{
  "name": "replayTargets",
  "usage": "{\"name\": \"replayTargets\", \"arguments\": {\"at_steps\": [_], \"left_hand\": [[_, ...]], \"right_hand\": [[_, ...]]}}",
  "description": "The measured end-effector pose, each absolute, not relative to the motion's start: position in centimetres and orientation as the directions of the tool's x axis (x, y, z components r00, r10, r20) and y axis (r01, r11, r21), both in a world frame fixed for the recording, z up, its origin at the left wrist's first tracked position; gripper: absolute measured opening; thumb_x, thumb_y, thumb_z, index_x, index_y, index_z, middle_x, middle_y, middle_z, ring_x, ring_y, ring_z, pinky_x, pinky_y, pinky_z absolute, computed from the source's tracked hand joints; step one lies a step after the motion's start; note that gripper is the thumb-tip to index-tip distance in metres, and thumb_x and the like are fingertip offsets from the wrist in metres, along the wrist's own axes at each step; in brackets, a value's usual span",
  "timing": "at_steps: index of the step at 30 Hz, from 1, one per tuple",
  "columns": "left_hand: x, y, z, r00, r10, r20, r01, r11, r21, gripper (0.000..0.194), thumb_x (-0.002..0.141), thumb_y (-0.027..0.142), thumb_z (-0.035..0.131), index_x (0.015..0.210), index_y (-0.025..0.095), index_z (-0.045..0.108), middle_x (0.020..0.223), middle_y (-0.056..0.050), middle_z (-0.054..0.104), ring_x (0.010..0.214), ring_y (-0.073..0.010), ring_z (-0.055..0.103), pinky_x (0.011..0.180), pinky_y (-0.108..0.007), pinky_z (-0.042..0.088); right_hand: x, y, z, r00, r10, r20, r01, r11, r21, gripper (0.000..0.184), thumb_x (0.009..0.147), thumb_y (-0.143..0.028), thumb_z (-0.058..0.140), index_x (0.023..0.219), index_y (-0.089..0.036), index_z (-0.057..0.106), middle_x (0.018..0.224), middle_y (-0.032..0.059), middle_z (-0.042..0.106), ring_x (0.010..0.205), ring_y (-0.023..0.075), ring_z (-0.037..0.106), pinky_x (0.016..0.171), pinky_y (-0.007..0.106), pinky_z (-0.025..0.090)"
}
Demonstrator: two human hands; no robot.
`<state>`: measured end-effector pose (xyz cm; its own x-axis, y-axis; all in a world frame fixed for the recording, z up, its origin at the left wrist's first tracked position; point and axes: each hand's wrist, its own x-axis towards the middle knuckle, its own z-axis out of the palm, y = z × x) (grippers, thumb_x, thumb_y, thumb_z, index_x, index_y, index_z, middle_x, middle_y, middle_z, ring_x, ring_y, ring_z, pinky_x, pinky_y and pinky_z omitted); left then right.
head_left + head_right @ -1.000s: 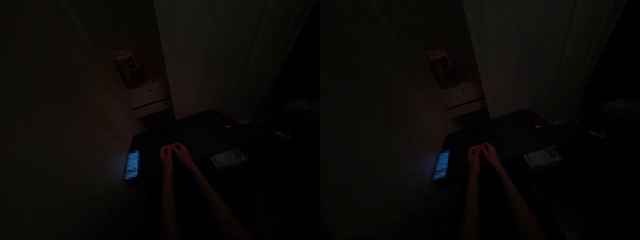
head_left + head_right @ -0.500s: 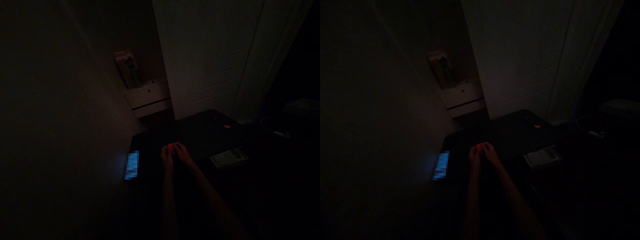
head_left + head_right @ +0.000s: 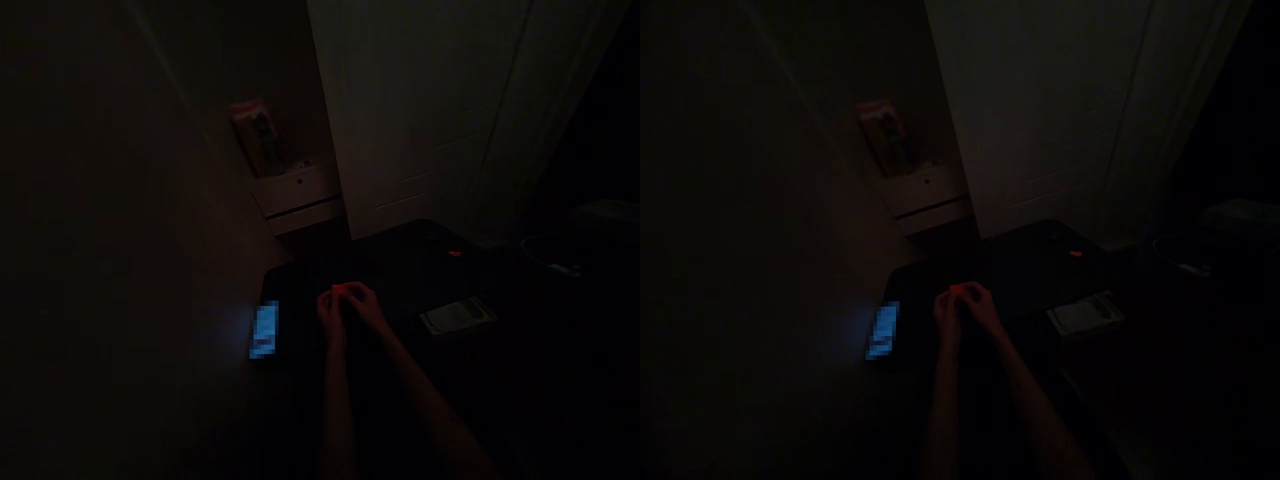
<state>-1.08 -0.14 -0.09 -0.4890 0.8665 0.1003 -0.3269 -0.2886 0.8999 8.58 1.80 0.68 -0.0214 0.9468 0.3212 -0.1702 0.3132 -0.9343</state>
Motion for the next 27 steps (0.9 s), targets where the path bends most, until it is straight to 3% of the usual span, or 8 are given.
{"name": "replayTargets", "arguments": {"at_steps": [6,12,17,27], "left_hand": [[-1.19,-0.24,0.08,-0.417,0.902,0.116,-0.299,-0.256,0.919,0.037,0.078,0.052,0.078,0.089,0.016,0.072,0.082,-0.003,0.068,0.084,-0.0175,0.067,0.079,-0.029,0.051],[-1.51,-0.3,0.05,-0.408,0.904,0.129,-0.264,-0.252,0.931,0.03,0.078,0.045,0.077,0.083,0.016,0.07,0.078,0.0,0.065,0.078,-0.0144,0.063,0.076,-0.027,0.049],[-1.57,-0.31,0.06,-0.418,0.899,0.129,-0.257,-0.254,0.932,0.028,0.079,0.044,0.076,0.084,0.017,0.07,0.078,0.0,0.065,0.077,-0.0138,0.062,0.074,-0.026,0.047],[-1.79,-0.17,-0.2,-0.435,0.883,0.174,-0.195,-0.281,0.94,0.03,0.08,0.046,0.075,0.085,0.017,0.07,0.079,0.0,0.065,0.075,-0.0132,0.06,0.071,-0.024,0.046]], "right_hand": [[8.86,1.84,0.56,-0.029,0.934,0.356,-0.133,0.349,-0.927,0.03,0.088,-0.046,0.068,0.105,-0.024,0.079,0.111,0.0077,0.077,0.107,0.0271,0.07,0.099,0.043,0.052],[8.78,2.06,0.4,-0.021,0.947,0.321,-0.154,0.314,-0.937,0.03,0.085,-0.045,0.07,0.103,-0.024,0.079,0.109,0.0081,0.078,0.105,0.0275,0.071,0.097,0.043,0.053],[8.69,1.98,0.6,0.031,0.96,0.277,-0.148,0.278,-0.949,0.029,0.081,-0.047,0.072,0.095,-0.022,0.075,0.095,0.0069,0.078,0.091,0.0257,0.072,0.086,0.039,0.056],[8.7,1.68,1.11,-0.042,0.957,0.288,-0.168,0.277,-0.946,0.03,0.081,-0.047,0.074,0.096,-0.021,0.078,0.101,0.008,0.079,0.097,0.0268,0.072,0.092,0.04,0.054]]}}
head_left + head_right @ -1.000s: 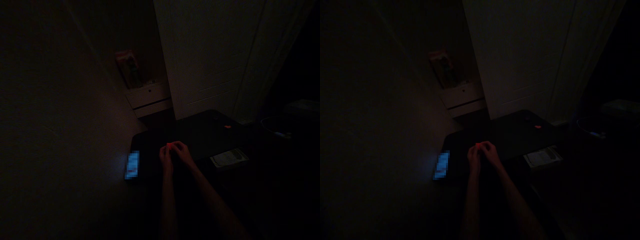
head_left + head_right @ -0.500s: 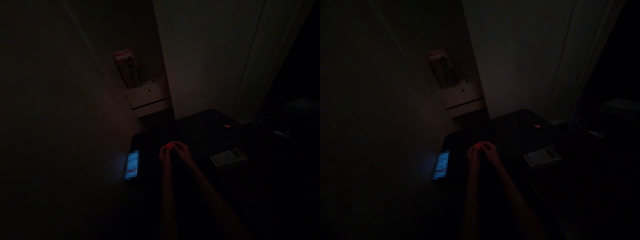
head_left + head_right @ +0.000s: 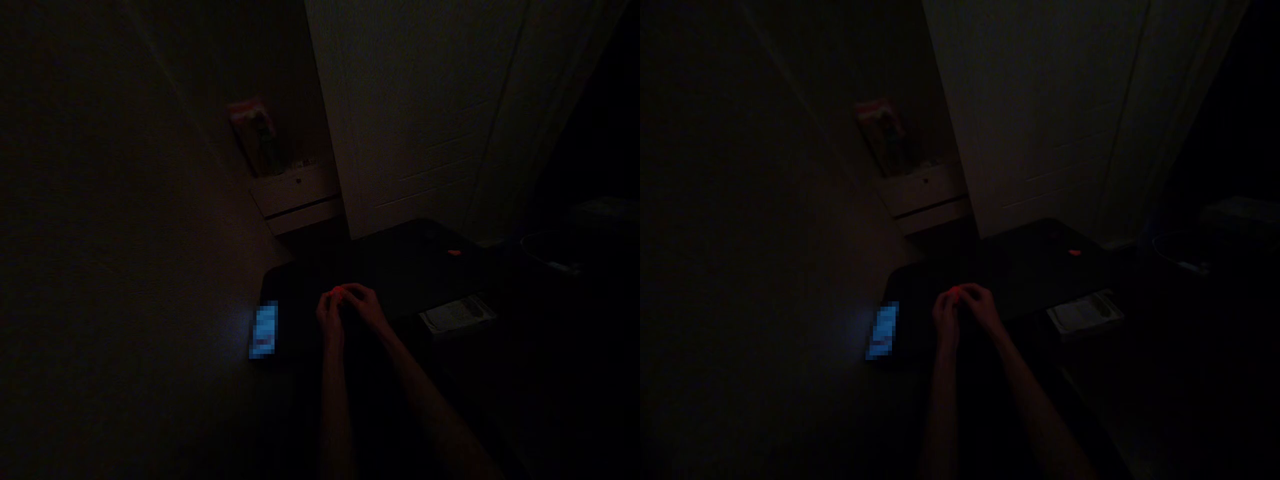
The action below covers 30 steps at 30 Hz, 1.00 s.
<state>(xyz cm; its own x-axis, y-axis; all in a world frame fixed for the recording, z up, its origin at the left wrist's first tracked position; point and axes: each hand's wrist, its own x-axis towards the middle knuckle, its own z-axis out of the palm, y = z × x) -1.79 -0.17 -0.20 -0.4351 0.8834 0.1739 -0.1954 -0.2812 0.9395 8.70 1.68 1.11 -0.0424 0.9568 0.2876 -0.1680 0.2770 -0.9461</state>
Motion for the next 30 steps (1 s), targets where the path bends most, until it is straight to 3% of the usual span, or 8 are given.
{"name": "replayTargets", "arguments": {"at_steps": [22,27,30], "left_hand": [[-1.83,-0.3,-0.31,-0.438,0.887,0.145,-0.133,-0.224,0.965,0.026,0.082,0.04,0.068,0.078,0.014,0.067,0.068,0.003,0.055,0.064,-0.0095,0.049,0.063,-0.023,0.04],[-1.93,-0.2,-0.44,-0.392,0.908,0.147,-0.163,-0.225,0.961,0.031,0.081,0.045,0.072,0.086,0.014,0.072,0.073,0.001,0.06,0.068,-0.0105,0.053,0.065,-0.023,0.042],[-1.94,-0.25,-0.43,-0.342,0.922,0.18,-0.138,-0.239,0.961,0.038,0.083,0.05,0.072,0.094,0.014,0.075,0.081,-0.003,0.067,0.073,-0.0134,0.059,0.07,-0.025,0.045]], "right_hand": [[9.01,1.68,0.5,-0.093,0.906,0.412,-0.157,0.395,-0.905,0.025,0.088,-0.046,0.07,0.096,-0.023,0.073,0.099,0.0047,0.072,0.096,0.0223,0.068,0.089,0.035,0.052],[8.94,1.77,0.46,-0.045,0.92,0.389,-0.153,0.379,-0.913,0.027,0.085,-0.046,0.071,0.096,-0.022,0.072,0.098,0.005,0.074,0.096,0.0227,0.068,0.09,0.036,0.052],[8.9,1.88,0.31,-0.035,0.938,0.346,-0.163,0.336,-0.928,0.033,0.084,-0.048,0.072,0.105,-0.022,0.072,0.097,0.0054,0.075,0.092,0.0229,0.069,0.088,0.037,0.053]]}}
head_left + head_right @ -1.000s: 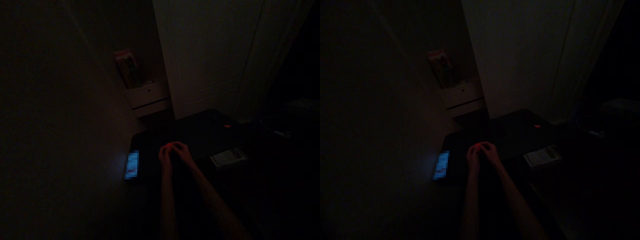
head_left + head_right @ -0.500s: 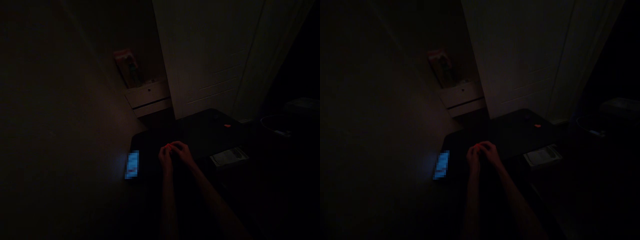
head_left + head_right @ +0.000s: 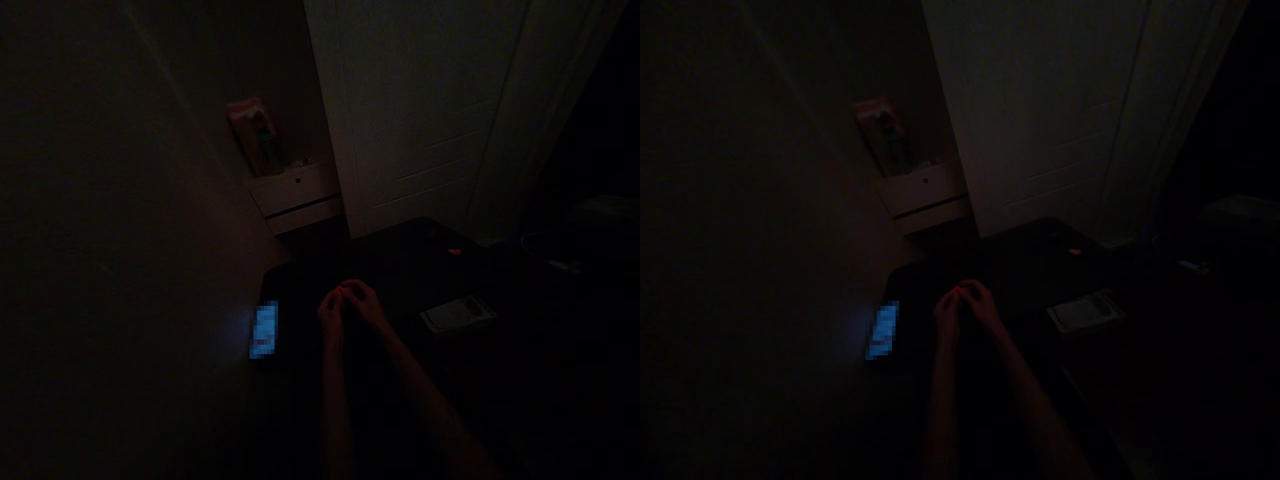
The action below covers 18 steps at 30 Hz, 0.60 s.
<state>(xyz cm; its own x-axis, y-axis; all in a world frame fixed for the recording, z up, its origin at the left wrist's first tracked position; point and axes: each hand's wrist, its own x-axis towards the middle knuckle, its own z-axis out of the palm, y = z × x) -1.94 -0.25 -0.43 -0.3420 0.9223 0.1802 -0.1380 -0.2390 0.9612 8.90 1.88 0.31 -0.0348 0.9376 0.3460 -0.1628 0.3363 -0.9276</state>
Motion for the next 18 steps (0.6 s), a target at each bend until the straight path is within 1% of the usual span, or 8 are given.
{"name": "replayTargets", "arguments": {"at_steps": [3,5,8,12,15,18], "left_hand": [[-2.0,-0.4,-0.4,-0.332,0.922,0.199,-0.062,-0.232,0.971,0.044,0.084,0.054,0.07,0.098,0.013,0.077,0.085,-0.006,0.071,0.076,-0.0159,0.062,0.071,-0.027,0.047],[-2.1,-0.6,-0.3,-0.341,0.915,0.217,-0.003,-0.232,0.973,0.046,0.085,0.057,0.068,0.097,0.013,0.077,0.084,-0.007,0.072,0.075,-0.0167,0.062,0.07,-0.027,0.047],[-2.1,-0.8,-0.1,-0.331,0.913,0.236,0.045,-0.235,0.971,0.048,0.086,0.06,0.065,0.094,0.013,0.076,0.084,-0.008,0.072,0.074,-0.0174,0.063,0.068,-0.028,0.047],[-1.8,-0.8,0.3,-0.333,0.914,0.233,0.067,-0.223,0.972,0.048,0.086,0.061,0.065,0.089,0.014,0.074,0.081,-0.008,0.071,0.073,-0.018,0.063,0.068,-0.028,0.048],[-1.6,-0.6,0.4,-0.36,0.903,0.234,0.056,-0.229,0.972,0.046,0.086,0.058,0.066,0.094,0.014,0.074,0.086,-0.008,0.073,0.076,-0.0181,0.065,0.071,-0.029,0.049],[-1.4,-0.4,0.2,-0.389,0.891,0.236,0.062,-0.231,0.971,0.042,0.087,0.054,0.065,0.098,0.015,0.074,0.089,-0.009,0.073,0.077,-0.0177,0.066,0.074,-0.028,0.051]], "right_hand": [[9.0,2.0,0.2,-0.041,0.943,0.331,-0.128,0.323,-0.938,0.036,0.083,-0.049,0.071,0.105,-0.021,0.074,0.1,0.0072,0.077,0.094,0.0244,0.07,0.089,0.038,0.053],[9.1,2.1,0.2,-0.036,0.943,0.331,-0.094,0.327,-0.94,0.033,0.084,-0.05,0.071,0.098,-0.02,0.075,0.101,0.0082,0.077,0.097,0.0252,0.07,0.091,0.038,0.053],[9.1,2.2,0.2,-0.036,0.946,0.322,-0.061,0.32,-0.946,0.033,0.086,-0.05,0.068,0.094,-0.019,0.074,0.097,0.0081,0.077,0.094,0.0246,0.07,0.088,0.037,0.053],[8.7,2.1,0.0,-0.023,0.941,0.337,-0.023,0.336,-0.942,0.037,0.089,-0.053,0.062,0.093,-0.019,0.073,0.093,0.008,0.077,0.09,0.0241,0.07,0.084,0.036,0.053],[8.8,2.1,0.0,0.022,0.943,0.332,0.04,0.331,-0.943,0.038,0.09,-0.054,0.059,0.092,-0.019,0.072,0.091,0.0083,0.077,0.087,0.0243,0.07,0.081,0.035,0.053],[10.5,2.5,0.4,0.069,0.957,0.281,0.14,0.27,-0.953,0.035,0.088,-0.052,0.06,0.089,-0.02,0.073,0.091,0.0088,0.078,0.088,0.0257,0.071,0.081,0.037,0.052]]}}
